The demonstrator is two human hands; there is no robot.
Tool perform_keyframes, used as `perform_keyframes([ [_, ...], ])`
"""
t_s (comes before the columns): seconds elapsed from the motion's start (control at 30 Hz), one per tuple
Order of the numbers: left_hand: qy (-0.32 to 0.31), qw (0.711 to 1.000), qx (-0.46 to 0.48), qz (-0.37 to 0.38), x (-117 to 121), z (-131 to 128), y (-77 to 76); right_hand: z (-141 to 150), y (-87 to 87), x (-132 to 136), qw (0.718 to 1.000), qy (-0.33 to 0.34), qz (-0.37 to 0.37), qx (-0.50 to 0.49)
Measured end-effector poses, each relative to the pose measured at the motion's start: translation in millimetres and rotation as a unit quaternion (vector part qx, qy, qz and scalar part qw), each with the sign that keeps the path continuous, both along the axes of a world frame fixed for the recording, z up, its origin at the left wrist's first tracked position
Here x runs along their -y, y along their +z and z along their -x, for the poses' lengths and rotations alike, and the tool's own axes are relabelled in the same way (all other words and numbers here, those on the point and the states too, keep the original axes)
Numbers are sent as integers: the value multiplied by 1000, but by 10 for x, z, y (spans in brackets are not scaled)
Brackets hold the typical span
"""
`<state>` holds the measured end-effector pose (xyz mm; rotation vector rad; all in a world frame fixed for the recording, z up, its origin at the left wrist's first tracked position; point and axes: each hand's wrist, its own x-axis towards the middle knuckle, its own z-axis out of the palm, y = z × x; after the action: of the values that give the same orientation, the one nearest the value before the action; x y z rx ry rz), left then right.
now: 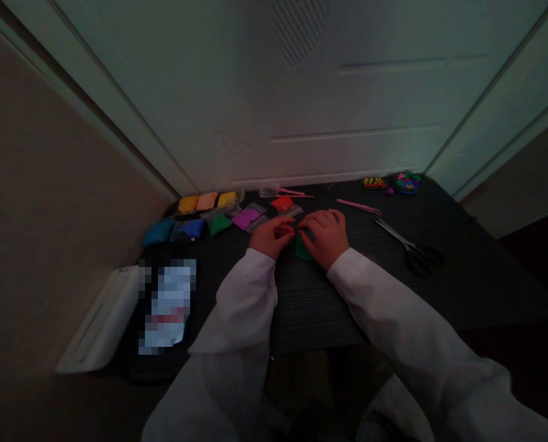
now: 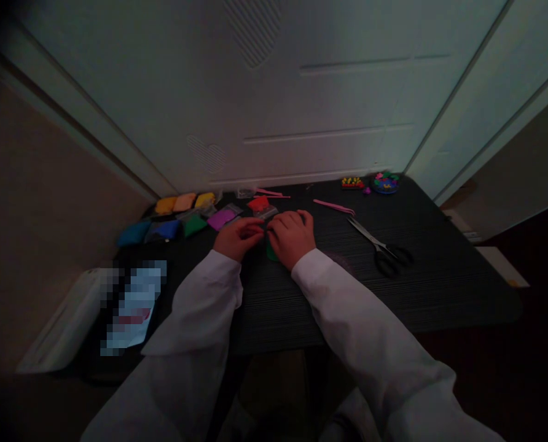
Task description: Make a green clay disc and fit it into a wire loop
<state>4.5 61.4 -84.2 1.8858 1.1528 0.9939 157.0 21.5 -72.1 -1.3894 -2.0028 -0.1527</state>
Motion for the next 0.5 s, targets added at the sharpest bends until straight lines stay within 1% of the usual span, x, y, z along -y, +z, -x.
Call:
perform_keyframes([
  [0.23, 0, 1000, 1, 21, 14, -36, 7, 12, -14, -5, 1000, 1, -2, 0],
  [0.5, 6, 1000, -10, 17, 32, -33, 35, 5, -19, -10, 1000, 0, -1, -4],
])
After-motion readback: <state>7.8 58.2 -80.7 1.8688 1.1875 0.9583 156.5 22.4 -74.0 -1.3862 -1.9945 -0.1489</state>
